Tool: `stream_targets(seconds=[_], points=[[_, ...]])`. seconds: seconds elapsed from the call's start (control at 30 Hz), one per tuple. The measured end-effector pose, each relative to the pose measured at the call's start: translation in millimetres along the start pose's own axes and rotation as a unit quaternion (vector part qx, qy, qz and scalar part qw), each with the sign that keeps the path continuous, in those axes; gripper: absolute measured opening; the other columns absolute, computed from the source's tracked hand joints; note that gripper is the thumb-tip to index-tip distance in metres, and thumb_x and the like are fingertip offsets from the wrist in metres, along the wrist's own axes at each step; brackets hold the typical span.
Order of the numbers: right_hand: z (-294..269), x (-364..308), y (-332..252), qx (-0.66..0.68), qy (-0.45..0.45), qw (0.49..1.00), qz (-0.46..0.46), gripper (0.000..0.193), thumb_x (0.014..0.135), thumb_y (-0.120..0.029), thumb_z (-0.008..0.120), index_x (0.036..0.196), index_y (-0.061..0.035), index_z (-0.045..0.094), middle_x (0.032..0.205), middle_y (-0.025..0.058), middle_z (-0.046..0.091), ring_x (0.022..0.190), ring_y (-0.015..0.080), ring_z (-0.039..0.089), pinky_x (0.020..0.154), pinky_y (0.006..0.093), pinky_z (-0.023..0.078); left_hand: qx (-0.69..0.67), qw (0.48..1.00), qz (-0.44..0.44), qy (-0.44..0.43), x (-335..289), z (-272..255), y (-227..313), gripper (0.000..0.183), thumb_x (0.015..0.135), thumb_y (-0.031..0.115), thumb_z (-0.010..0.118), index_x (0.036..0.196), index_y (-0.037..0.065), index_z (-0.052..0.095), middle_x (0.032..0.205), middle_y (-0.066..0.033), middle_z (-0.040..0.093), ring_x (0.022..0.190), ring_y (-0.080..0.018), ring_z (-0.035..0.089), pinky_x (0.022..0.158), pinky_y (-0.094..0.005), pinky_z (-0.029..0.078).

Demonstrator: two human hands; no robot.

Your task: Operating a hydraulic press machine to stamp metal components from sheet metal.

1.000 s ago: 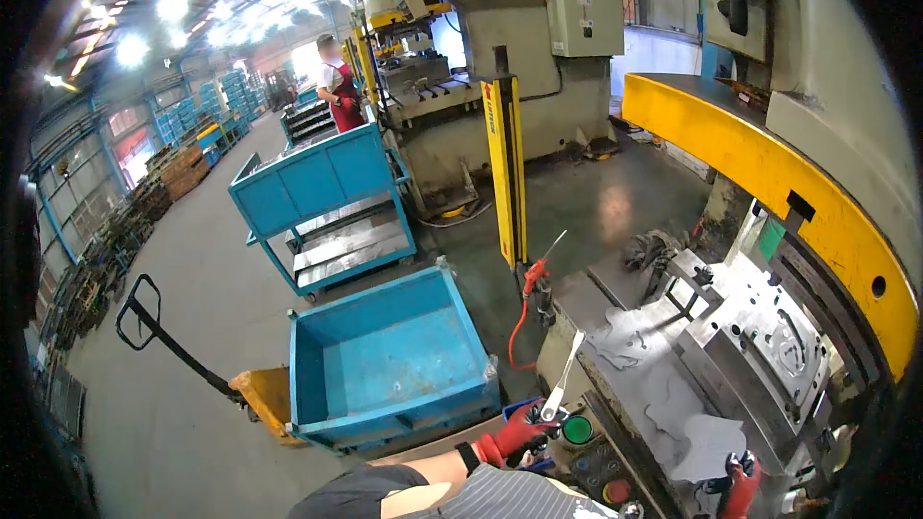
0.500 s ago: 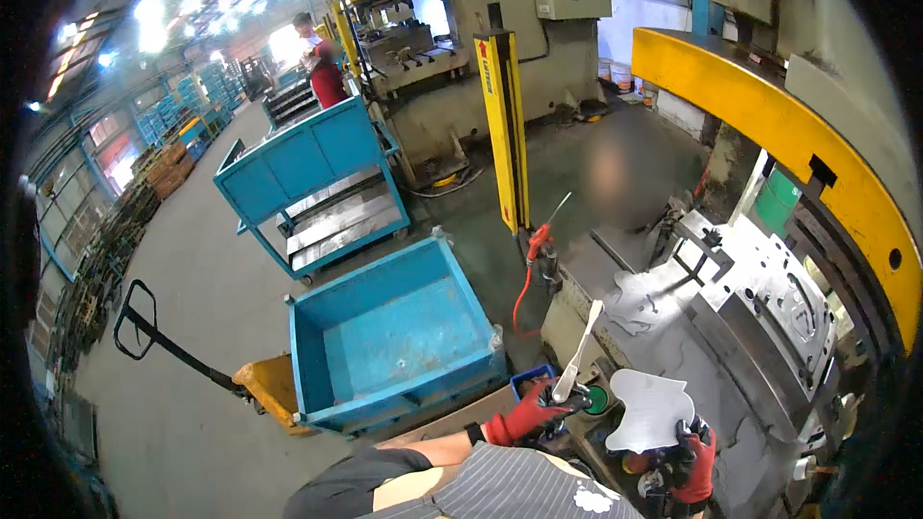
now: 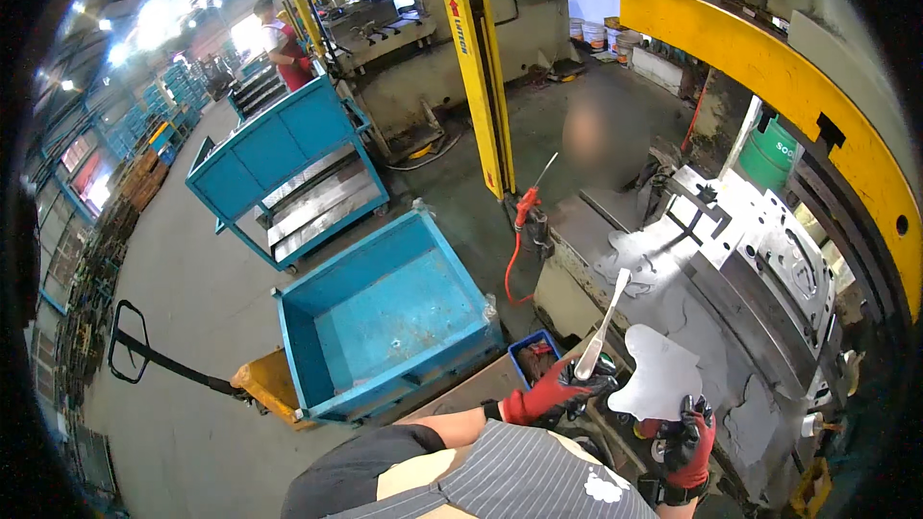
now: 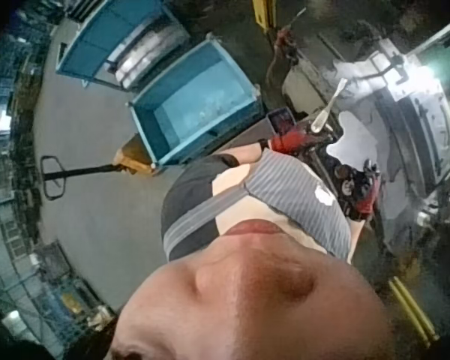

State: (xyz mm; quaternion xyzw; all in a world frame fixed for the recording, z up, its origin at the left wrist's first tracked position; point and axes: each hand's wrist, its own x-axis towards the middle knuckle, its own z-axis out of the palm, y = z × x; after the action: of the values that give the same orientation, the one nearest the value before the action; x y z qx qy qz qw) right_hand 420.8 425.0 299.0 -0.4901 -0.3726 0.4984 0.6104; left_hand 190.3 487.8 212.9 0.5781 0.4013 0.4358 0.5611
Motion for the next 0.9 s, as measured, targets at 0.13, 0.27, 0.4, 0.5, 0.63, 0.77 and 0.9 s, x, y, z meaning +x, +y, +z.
stream_targets(seconds=[0.13,0.27,0.4,0.5,0.63,0.77,0.9], points=[[0,2,5,0.067,0.009,0.997,0.032,0.019,0.085,-0.016,0.043,0.093,-0.0025,0.054,0.073,0.0038,0.057,0.062,0.0118,0.055,0.055,0.0244,0.044,-0.016,0.999,0.03,0.014,4,6,-14,0.066,0.064,0.02,0.077,0.118,0.001,0.045,0.104,-0.0072,0.056,0.095,-0.0141,0.051,0.086,-0.0292,0.039],[-3,-1,5,0.036,0.001,0.999,0.013,0.019,0.085,-0.017,0.044,0.095,-0.0034,0.053,0.075,0.0035,0.057,0.063,0.0121,0.055,0.057,0.0253,0.044,-0.035,0.998,0.047,0.032,-1,7,11,0.06,0.064,0.017,0.076,0.115,0.001,0.047,0.101,-0.0058,0.057,0.091,-0.0124,0.052,0.083,-0.0278,0.041],[-17,0,13,0.129,0.013,0.99,0.06,0.019,0.085,-0.017,0.047,0.099,-0.005,0.052,0.084,0.0041,0.057,0.071,0.0135,0.056,0.062,0.0267,0.045,-0.108,0.993,0.032,-0.023,14,13,-23,0.063,0.064,0.025,0.077,0.116,0.003,0.047,0.104,-0.0066,0.055,0.098,-0.0155,0.049,0.088,-0.0312,0.038],[-27,-2,30,-0.078,0.035,0.995,-0.052,0.022,0.083,-0.016,0.052,0.102,-0.0049,0.052,0.095,0.0054,0.056,0.081,0.0157,0.056,0.068,0.0286,0.046,0.073,0.994,-0.066,0.04,4,19,-19,0.079,0.064,0.037,0.076,0.123,0.002,0.038,0.118,-0.0137,0.046,0.111,-0.0239,0.042,0.094,-0.0354,0.033],[-81,3,73,-0.243,0.015,0.97,-0.014,0.025,0.081,-0.012,0.056,0.105,-0.0033,0.053,0.1,0.0057,0.055,0.083,0.0133,0.055,0.072,0.0282,0.046,0.185,0.981,-0.039,0.036,-4,18,-3,0.082,0.066,0.031,0.075,0.126,0.0,0.028,0.12,-0.0162,0.042,0.111,-0.0241,0.041,0.093,-0.0348,0.035],[-51,2,32,0.11,0.07,0.982,0.14,0.026,0.081,-0.008,0.054,0.106,-0.0024,0.052,0.095,0.0048,0.056,0.074,0.0095,0.056,0.066,0.0242,0.048,-0.095,0.995,0.023,-0.003,13,37,-29,0.059,0.066,0.007,0.073,0.117,0.0,0.043,0.101,-0.0087,0.057,0.091,-0.0154,0.054,0.079,-0.0279,0.044],[-62,-12,42,0.075,0.121,0.986,0.09,0.021,0.086,-0.019,0.052,0.102,-0.006,0.054,0.081,0.0001,0.056,0.06,0.0093,0.055,0.052,0.0237,0.046,-0.072,0.991,0.081,-0.074,23,45,-35,0.06,0.067,0.0,0.07,0.12,0.002,0.042,0.104,-0.0079,0.056,0.091,-0.0144,0.054,0.079,-0.027,0.045]])
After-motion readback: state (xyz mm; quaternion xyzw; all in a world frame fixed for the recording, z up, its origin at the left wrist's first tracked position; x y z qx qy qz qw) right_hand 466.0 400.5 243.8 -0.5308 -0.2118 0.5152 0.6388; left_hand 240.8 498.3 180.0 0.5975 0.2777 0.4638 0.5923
